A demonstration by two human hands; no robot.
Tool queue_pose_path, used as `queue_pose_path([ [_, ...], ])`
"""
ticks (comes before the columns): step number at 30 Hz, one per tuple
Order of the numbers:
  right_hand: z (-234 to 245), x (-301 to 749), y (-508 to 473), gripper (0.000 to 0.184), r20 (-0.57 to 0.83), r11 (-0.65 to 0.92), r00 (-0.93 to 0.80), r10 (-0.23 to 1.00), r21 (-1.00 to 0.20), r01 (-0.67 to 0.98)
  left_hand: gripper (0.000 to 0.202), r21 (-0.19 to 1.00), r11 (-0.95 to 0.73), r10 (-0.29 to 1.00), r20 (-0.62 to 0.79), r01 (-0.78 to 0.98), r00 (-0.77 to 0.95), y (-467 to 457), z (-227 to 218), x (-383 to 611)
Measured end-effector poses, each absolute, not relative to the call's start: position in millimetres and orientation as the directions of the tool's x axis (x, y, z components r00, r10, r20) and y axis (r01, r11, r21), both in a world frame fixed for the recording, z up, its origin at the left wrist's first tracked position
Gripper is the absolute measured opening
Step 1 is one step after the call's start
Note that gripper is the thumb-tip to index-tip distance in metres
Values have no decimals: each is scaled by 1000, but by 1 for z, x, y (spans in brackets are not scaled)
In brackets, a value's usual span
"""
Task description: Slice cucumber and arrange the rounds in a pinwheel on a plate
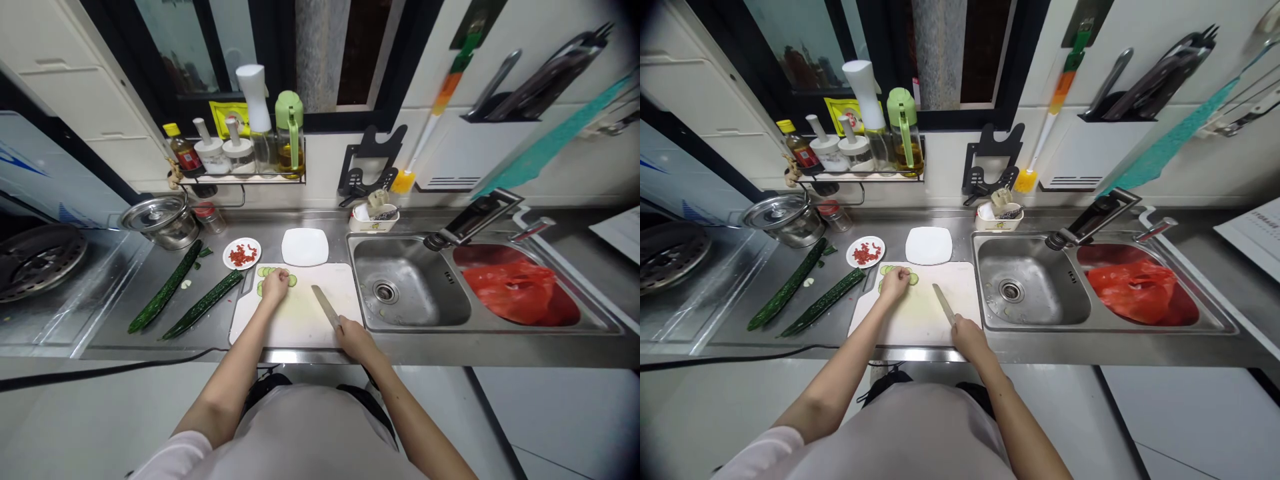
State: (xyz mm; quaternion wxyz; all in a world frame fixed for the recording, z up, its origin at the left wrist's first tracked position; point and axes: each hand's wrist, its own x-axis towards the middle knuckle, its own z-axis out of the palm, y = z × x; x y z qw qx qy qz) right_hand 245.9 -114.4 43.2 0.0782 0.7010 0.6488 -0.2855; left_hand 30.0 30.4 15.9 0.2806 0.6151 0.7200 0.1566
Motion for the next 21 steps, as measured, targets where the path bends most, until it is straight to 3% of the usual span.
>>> queue_pose_path([
  [7,47,245,-115,28,-506,-128,-17,862,-251,960,14,681,196,959,-283,705,6,5,6,18],
  [16,61,233,-118,28,-507,-56,-52,860,-195,979,22,542,36,987,-149,839,53,-6,7,20],
  [21,69,219,-121,28,-520,5,-110,847,-200,980,24,499,34,985,-161,866,54,-9,3,17],
])
